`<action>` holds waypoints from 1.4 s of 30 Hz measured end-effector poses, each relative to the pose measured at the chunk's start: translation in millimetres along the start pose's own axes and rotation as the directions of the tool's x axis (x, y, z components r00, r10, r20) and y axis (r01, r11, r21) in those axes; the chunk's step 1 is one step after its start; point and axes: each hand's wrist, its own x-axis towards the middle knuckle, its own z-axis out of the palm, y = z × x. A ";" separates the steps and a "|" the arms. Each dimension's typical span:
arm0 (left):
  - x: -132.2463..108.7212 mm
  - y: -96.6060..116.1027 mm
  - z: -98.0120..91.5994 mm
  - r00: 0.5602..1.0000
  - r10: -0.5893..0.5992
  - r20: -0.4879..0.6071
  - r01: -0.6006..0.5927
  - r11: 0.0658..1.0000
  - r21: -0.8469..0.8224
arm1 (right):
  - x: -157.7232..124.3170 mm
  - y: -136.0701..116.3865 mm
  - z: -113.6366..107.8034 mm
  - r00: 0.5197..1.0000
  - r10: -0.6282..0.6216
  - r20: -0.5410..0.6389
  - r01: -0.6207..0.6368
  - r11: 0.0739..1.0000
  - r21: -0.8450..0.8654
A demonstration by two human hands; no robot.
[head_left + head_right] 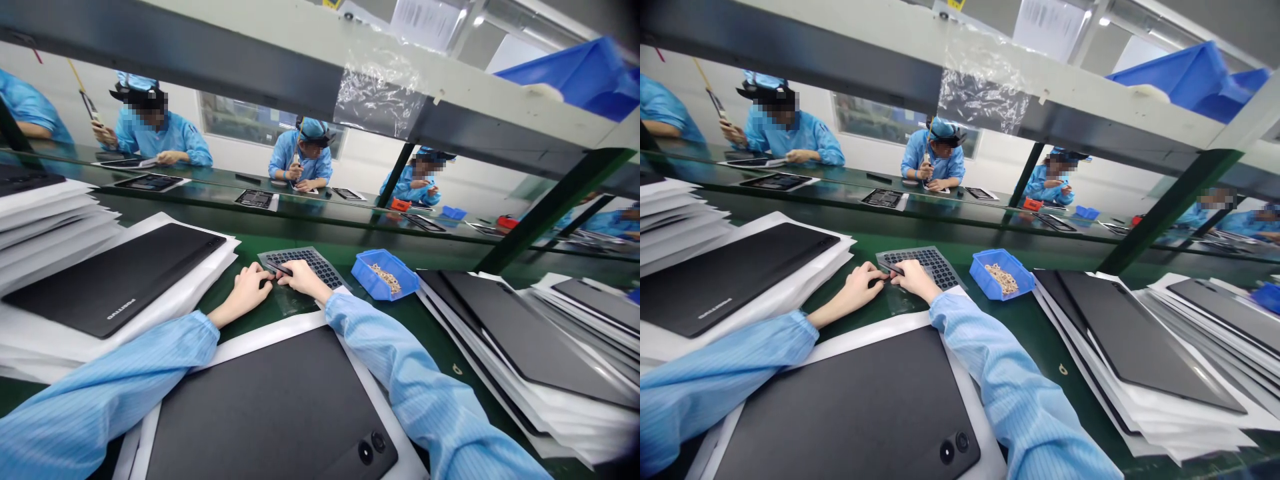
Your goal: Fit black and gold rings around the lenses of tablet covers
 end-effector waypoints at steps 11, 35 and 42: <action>1.2 -5.4 7.4 0.998 0.054 -0.037 -0.052 0.997 0.053 | 0.1 3.9 9.4 0.996 -0.010 -0.088 0.008 1.000 -0.018; 5.9 -1.8 -17.0 0.998 -0.027 -0.057 0.021 0.995 -0.100 | -145.7 -79.1 -94.8 0.970 0.226 0.087 -0.242 0.928 0.282; -65.4 98.7 -53.1 0.780 0.616 0.110 -0.575 0.776 -0.260 | -263.1 -89.8 -63.4 0.794 0.578 0.187 -0.569 0.600 0.562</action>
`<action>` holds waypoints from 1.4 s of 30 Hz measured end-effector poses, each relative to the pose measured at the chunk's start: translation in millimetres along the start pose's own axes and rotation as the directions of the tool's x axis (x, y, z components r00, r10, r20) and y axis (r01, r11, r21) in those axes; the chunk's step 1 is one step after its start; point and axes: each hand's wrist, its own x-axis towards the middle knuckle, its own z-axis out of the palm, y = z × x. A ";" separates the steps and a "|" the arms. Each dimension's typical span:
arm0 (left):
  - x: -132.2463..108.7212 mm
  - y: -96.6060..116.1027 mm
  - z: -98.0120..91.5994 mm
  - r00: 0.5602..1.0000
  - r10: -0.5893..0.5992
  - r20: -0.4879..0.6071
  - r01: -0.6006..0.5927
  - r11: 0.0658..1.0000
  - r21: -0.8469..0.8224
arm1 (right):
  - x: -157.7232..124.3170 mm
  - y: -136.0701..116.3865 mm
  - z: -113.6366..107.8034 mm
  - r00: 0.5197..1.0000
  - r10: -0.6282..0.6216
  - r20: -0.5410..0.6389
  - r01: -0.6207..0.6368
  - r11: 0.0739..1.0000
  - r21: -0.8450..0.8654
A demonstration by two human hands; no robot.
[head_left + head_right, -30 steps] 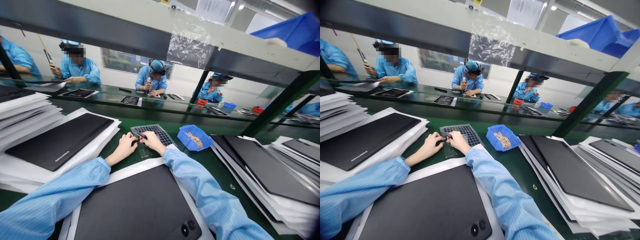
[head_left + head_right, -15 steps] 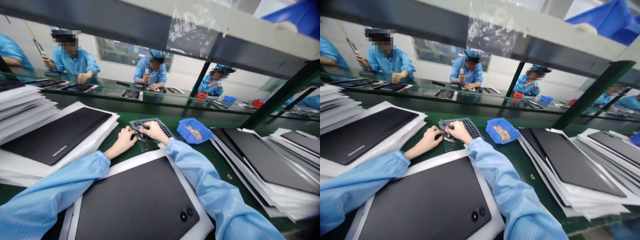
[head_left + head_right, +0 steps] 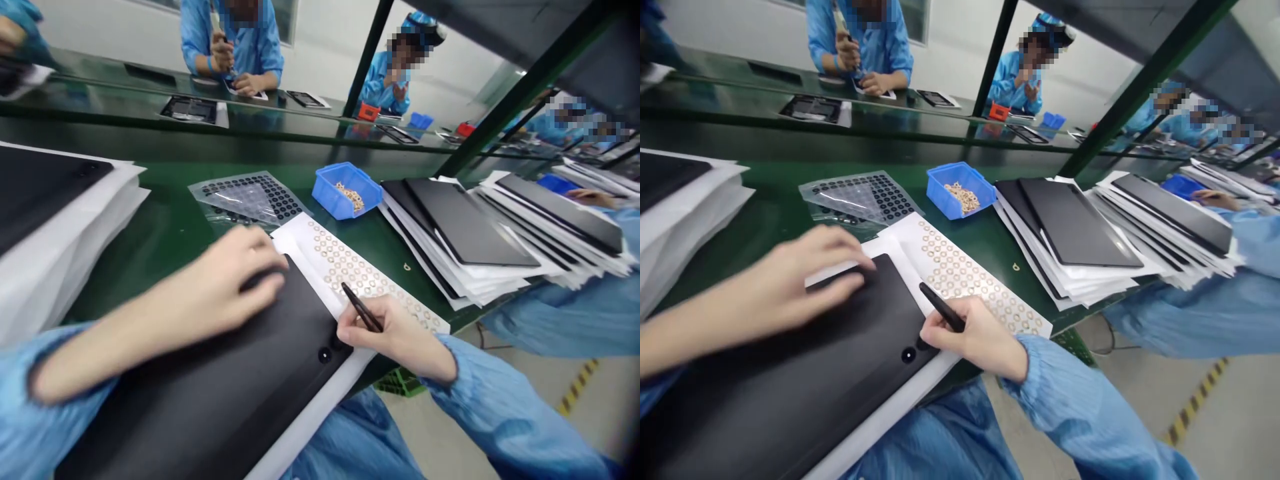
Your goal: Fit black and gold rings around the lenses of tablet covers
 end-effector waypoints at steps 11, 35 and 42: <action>-20.7 43.6 37.1 0.930 0.255 0.266 -0.270 0.963 0.022 | -4.8 10.7 15.4 0.990 0.098 -0.105 -0.087 0.990 0.107; -21.9 52.6 41.6 0.936 0.218 0.276 -0.245 0.967 0.068 | -24.5 20.2 33.4 0.761 -0.214 -0.612 0.358 0.926 0.121; -22.4 46.7 41.7 0.924 0.268 0.274 -0.286 0.958 0.030 | -25.8 20.8 53.9 0.751 -0.130 -0.648 0.276 0.952 0.129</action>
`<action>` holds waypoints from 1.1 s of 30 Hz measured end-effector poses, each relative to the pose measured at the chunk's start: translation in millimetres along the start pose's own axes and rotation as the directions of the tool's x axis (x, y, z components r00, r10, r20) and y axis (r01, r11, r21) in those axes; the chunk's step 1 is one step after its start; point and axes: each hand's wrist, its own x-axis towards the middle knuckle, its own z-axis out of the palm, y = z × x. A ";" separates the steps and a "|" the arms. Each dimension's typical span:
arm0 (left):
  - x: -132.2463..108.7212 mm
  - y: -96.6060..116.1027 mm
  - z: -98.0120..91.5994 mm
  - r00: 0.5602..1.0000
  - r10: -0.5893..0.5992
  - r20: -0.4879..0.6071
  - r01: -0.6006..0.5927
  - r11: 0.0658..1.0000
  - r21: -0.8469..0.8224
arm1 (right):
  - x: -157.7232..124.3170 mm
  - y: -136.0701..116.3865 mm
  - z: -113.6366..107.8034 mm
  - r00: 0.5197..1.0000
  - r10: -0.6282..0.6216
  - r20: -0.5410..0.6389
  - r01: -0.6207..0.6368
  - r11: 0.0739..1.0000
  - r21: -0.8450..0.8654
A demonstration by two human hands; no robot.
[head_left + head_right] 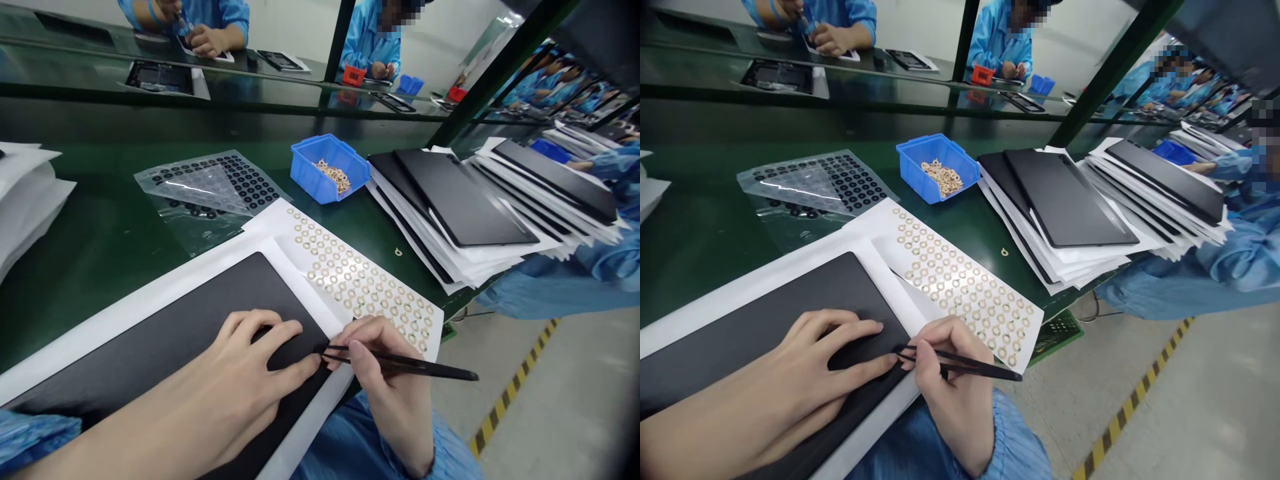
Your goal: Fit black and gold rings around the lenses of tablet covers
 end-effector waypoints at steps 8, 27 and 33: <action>0.0 -0.6 5.2 1.000 0.007 -0.026 -0.007 1.000 -0.004 | -0.2 3.9 4.1 0.999 0.001 -0.051 -0.004 0.999 -0.047; 4.0 7.2 0.8 0.998 -0.061 0.007 0.061 0.998 -0.025 | -1.2 4.4 3.6 1.000 -0.001 -0.024 0.001 1.000 0.006; 2.8 5.7 3.2 0.999 -0.053 -0.003 0.053 0.997 -0.063 | -3.5 7.2 5.5 0.998 -0.016 -0.055 0.018 0.999 0.035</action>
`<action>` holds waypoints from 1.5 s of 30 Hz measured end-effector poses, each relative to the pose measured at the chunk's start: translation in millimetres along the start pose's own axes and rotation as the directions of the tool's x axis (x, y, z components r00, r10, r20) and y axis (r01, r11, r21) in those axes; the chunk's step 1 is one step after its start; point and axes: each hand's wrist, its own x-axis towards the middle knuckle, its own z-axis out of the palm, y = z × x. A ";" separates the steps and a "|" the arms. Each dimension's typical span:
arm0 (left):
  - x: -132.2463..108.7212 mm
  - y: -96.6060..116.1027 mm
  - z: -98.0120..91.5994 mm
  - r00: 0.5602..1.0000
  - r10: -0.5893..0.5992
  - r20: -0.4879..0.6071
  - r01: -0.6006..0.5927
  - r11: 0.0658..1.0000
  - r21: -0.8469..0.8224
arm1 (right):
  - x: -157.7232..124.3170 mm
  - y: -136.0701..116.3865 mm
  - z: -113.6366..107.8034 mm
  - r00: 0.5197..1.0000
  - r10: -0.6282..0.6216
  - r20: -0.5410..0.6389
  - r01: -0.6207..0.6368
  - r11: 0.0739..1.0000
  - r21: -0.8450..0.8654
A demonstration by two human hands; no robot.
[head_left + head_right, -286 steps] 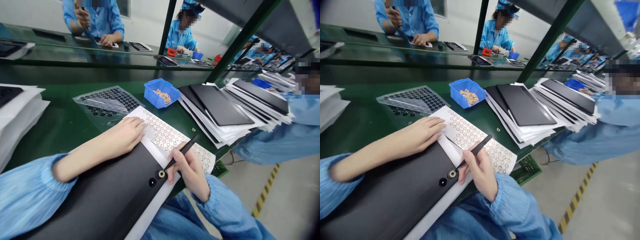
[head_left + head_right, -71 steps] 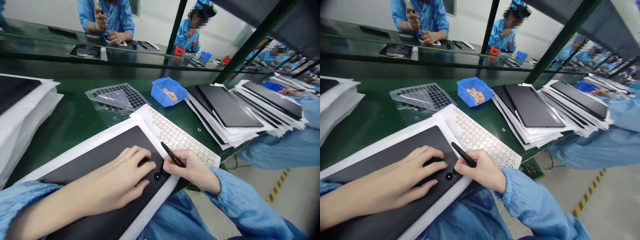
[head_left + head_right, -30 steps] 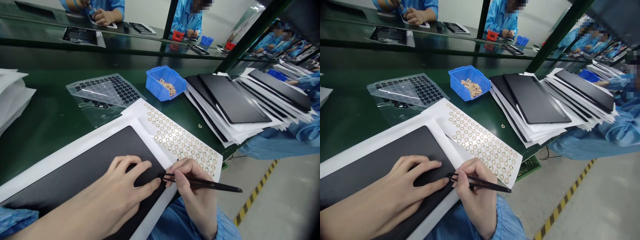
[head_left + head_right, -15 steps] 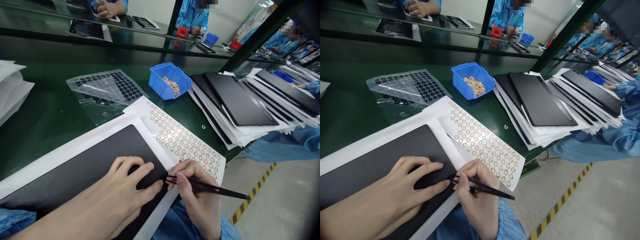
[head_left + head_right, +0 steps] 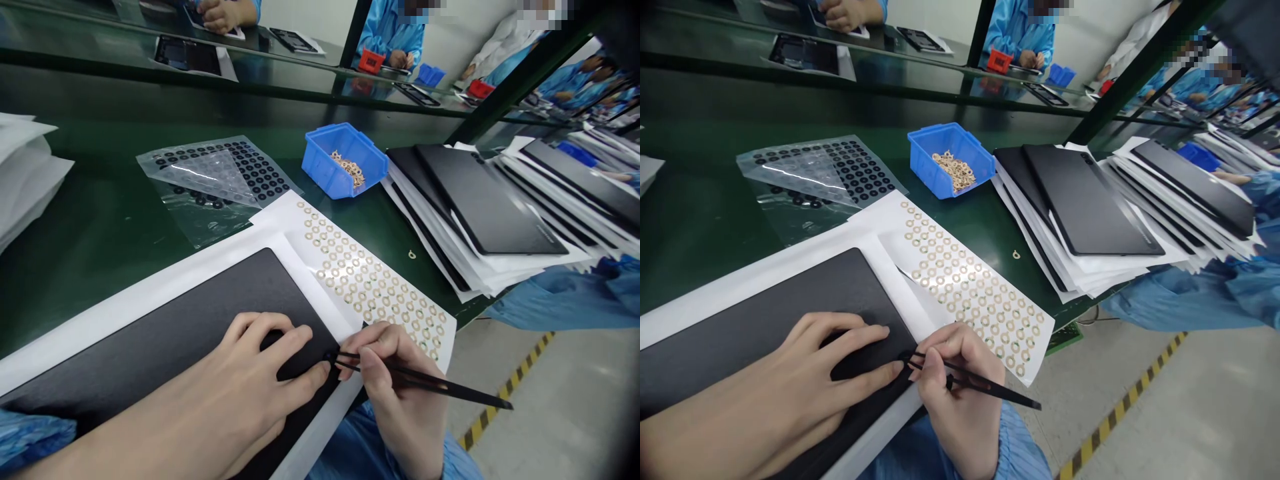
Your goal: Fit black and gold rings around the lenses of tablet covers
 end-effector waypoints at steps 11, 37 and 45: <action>-0.3 0.4 1.8 0.999 -0.022 -0.032 0.022 1.000 -0.001 | 1.1 -3.0 0.0 1.000 -0.004 -0.008 0.004 0.999 -0.051; -2.6 -1.6 4.9 1.000 0.000 -0.011 0.000 1.000 0.007 | 17.5 -8.4 -9.2 0.984 0.007 0.180 0.014 0.994 -0.110; -0.1 -0.9 -0.5 1.000 0.008 -0.007 -0.008 1.000 0.017 | 34.4 -9.6 -24.6 0.921 0.050 0.387 0.008 0.989 -0.148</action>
